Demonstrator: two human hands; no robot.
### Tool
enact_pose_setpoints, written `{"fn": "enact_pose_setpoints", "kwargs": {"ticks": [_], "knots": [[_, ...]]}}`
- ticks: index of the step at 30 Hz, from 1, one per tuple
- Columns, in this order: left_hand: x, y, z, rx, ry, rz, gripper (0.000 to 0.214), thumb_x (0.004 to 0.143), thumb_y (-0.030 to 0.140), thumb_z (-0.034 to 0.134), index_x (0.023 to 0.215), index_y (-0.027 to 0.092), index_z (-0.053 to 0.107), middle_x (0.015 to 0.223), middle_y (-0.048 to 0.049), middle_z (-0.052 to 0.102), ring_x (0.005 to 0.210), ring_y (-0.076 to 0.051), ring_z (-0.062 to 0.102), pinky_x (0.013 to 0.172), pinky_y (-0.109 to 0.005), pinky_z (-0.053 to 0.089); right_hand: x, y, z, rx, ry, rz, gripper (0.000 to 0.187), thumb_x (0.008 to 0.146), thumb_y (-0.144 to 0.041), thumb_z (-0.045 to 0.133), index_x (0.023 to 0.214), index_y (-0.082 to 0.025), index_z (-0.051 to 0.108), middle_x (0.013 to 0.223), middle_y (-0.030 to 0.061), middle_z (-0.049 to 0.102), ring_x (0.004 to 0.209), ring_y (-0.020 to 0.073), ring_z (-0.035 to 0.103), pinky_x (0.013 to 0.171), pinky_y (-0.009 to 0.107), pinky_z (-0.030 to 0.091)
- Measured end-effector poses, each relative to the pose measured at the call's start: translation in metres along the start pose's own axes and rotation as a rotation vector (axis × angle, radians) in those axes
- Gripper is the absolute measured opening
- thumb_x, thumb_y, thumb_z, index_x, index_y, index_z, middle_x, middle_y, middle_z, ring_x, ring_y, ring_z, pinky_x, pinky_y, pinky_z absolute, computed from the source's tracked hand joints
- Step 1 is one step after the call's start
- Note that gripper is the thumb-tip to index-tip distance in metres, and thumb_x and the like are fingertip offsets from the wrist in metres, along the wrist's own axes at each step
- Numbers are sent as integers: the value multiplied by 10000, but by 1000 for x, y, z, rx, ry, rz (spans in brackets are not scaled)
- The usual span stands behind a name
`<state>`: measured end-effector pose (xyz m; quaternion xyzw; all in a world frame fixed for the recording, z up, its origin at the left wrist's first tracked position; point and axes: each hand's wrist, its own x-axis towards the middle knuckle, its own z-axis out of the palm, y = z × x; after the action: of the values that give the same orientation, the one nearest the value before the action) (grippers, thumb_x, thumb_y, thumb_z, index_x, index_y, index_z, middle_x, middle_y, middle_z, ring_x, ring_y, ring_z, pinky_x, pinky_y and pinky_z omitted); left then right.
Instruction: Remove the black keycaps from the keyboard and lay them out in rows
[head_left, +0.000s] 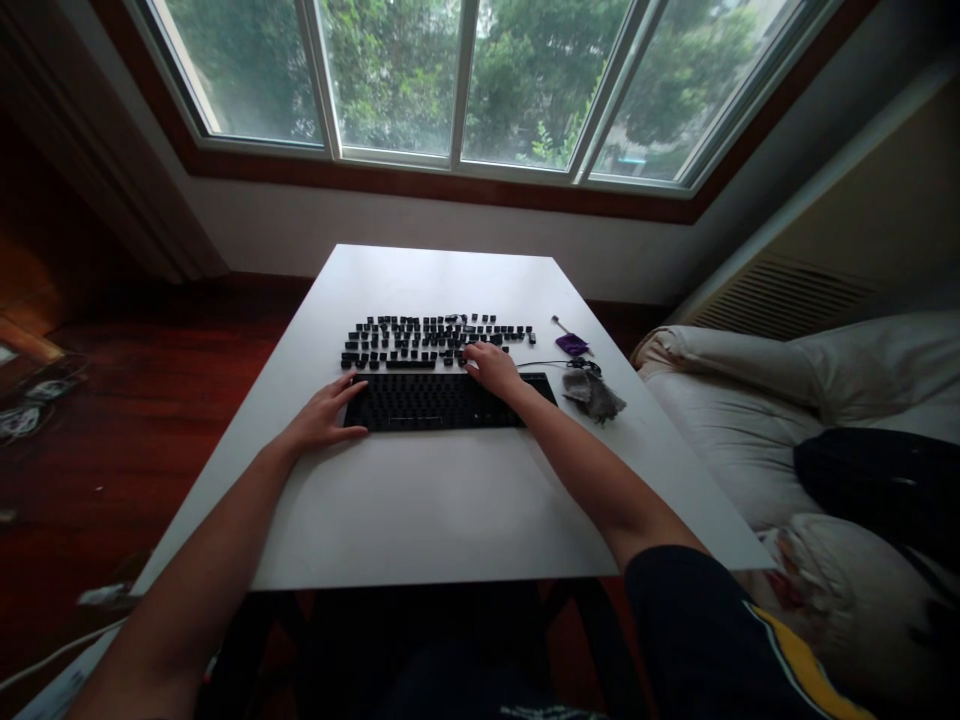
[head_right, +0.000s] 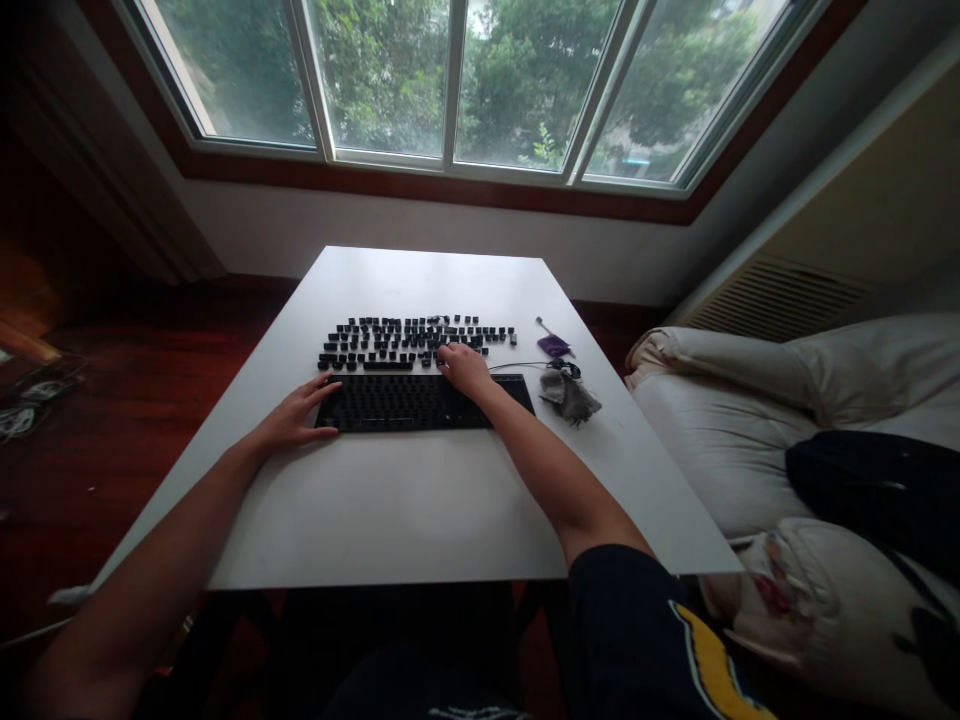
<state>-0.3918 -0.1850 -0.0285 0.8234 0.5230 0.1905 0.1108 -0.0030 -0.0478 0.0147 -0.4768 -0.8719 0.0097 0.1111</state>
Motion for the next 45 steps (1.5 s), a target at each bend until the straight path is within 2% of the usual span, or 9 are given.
{"fn": "enact_pose_setpoints", "kwargs": {"ticks": [11,17,22,29,34,40,45], "knots": [[0,2,-1,2,-3,4,929,814,721,652,1579,271,378,1687,-105,224,1515,-361,298,1234,-524,300,21,-3,9,-107,-94,7,182,945,-239,614,1114,-211,676,1153,111,680,1085,247,618,798,297,471],[0,0,-1,5,-6,-3,935,811,721,654,1580,269,376,1685,-110,230,1514,-367,297,1232,-531,300,19,1,9,-110,-36,-39,181,953,-210,578,1101,-185,678,1159,127,673,1104,253,599,865,318,466],[1,0,0,10,1,-5,917,816,710,658,1575,276,384,1683,-98,239,1512,-361,303,1233,-526,302,7,2,5,-12,48,-54,193,953,-245,571,1118,-191,656,1121,104,687,1024,234,618,837,312,458],[0,3,2,40,27,-2,865,856,681,629,1577,276,375,1686,-85,236,1510,-344,308,1231,-510,315,-20,1,3,278,155,-88,155,895,-203,623,1039,-199,683,1006,59,719,867,193,643,791,295,468],[-2,6,3,86,41,22,788,897,623,608,1576,299,372,1692,-66,221,1510,-344,303,1229,-525,316,-44,-1,6,460,221,-109,223,907,-228,645,1121,-219,707,978,49,722,791,176,632,753,298,481],[0,19,3,138,67,97,710,923,520,605,1566,301,398,1691,-64,217,1510,-339,297,1228,-527,314,-67,-5,8,573,167,-121,166,906,-260,663,1048,-220,740,911,33,714,689,147,593,694,287,478],[9,43,9,154,49,163,674,912,493,625,1536,304,456,1676,-60,266,1501,-342,304,1236,-536,284,-80,-6,9,602,108,-230,156,901,-218,658,1034,-223,741,954,50,707,837,180,637,768,308,506]]}}
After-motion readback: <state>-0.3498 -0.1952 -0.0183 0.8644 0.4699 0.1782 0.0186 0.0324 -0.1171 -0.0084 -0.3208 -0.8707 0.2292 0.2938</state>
